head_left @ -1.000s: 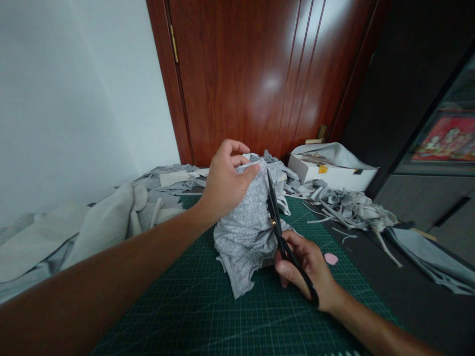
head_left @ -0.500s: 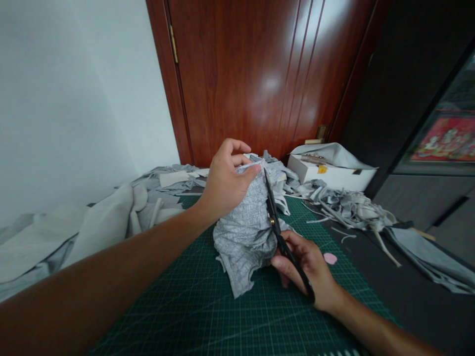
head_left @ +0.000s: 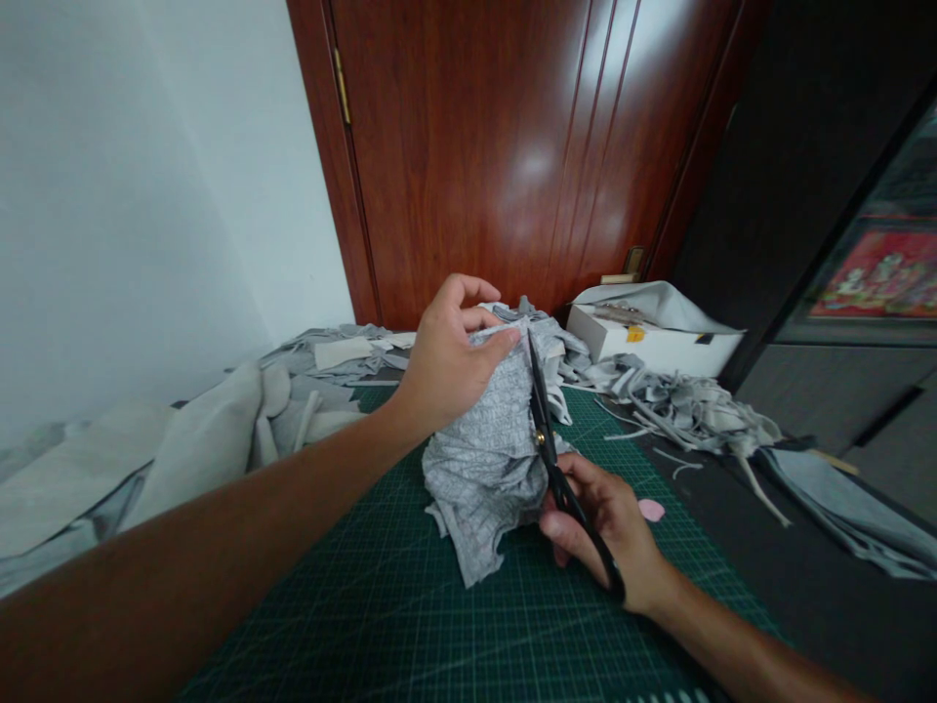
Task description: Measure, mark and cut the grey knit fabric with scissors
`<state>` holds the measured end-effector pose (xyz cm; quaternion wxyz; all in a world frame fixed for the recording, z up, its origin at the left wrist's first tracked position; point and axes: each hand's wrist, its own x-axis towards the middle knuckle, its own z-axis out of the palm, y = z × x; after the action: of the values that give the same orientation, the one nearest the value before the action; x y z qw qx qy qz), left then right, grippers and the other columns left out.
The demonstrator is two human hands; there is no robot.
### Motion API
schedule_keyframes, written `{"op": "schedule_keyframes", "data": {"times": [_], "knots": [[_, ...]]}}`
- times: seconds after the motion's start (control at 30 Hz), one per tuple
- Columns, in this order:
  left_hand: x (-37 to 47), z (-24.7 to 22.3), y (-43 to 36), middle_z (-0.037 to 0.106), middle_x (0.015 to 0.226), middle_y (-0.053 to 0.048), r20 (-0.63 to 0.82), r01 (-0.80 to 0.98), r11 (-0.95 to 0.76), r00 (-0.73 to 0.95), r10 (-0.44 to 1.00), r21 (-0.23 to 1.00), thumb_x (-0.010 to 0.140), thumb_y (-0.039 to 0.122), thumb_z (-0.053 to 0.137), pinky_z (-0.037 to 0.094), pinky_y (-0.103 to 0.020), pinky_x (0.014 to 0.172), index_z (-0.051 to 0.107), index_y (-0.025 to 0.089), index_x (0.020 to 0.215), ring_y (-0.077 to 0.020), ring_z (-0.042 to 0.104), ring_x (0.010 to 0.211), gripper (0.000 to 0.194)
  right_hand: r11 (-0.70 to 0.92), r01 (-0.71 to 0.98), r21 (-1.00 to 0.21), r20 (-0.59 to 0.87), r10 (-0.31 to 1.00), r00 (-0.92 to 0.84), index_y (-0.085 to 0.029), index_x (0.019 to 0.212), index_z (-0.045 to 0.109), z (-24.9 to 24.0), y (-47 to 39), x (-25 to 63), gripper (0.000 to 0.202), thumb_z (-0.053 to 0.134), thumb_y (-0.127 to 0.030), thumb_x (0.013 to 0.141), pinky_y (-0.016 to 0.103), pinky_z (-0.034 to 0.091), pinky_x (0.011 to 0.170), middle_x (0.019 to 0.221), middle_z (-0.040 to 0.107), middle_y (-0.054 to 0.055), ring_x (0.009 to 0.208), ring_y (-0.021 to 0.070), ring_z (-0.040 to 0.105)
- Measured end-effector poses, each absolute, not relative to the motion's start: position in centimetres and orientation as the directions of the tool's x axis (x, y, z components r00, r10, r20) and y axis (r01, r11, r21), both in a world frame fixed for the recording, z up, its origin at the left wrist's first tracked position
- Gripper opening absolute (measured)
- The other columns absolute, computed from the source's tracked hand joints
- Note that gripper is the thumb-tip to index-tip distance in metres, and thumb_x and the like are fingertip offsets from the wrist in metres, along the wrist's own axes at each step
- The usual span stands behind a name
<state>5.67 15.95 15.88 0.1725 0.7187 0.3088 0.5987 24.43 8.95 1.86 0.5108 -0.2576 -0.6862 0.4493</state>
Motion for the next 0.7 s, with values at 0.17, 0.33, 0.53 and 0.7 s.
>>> {"op": "schedule_keyframes", "data": {"times": [0.17,0.33,0.53,0.7], "knots": [[5.66,15.88,15.9,0.069,0.08,0.003,0.756,0.254,-0.75,0.095,0.648,0.611,0.083,0.012,0.074,0.047,-0.03,0.065,0.053,0.02,0.107,-0.0132,0.065,0.069,0.033,0.456,-0.046,-0.889,0.444,0.833,-0.331,-0.021,0.093,0.059,1.87,8.91,24.36,0.029,0.08,-0.04,0.089,0.018,0.042,0.041,0.059,0.054,-0.007,0.043,0.008,0.048],[5.52,15.87,15.95,0.069,0.08,0.003,0.751,0.238,-0.747,0.096,0.654,0.62,0.082,0.012,0.074,0.047,-0.03,0.064,0.053,0.019,0.107,-0.0133,0.065,0.07,0.034,0.427,-0.008,-0.904,0.406,0.853,-0.327,-0.02,0.095,0.06,1.83,8.91,24.26,0.029,0.079,-0.041,0.089,0.018,0.039,0.039,0.057,0.052,-0.008,0.04,0.0074,0.047],[5.47,15.82,15.81,0.07,0.087,0.002,0.74,0.237,-0.747,0.134,0.659,0.622,0.082,0.014,0.074,0.048,-0.03,0.066,0.054,0.02,0.109,-0.0144,0.067,0.075,0.035,0.449,-0.074,-0.891,0.447,0.834,-0.323,-0.02,0.098,0.061,1.48,8.96,24.43,0.03,0.081,-0.04,0.087,0.018,0.043,0.041,0.062,0.055,-0.007,0.044,0.0078,0.049],[5.58,15.74,15.75,0.069,0.084,0.002,0.738,0.237,-0.748,0.15,0.658,0.62,0.082,0.012,0.075,0.048,-0.03,0.068,0.054,0.019,0.111,-0.0143,0.066,0.075,0.036,0.464,-0.12,-0.878,0.476,0.816,-0.329,-0.02,0.098,0.061,1.72,8.86,24.36,0.031,0.083,-0.038,0.086,0.018,0.044,0.043,0.065,0.057,-0.006,0.047,0.0081,0.051]]}}
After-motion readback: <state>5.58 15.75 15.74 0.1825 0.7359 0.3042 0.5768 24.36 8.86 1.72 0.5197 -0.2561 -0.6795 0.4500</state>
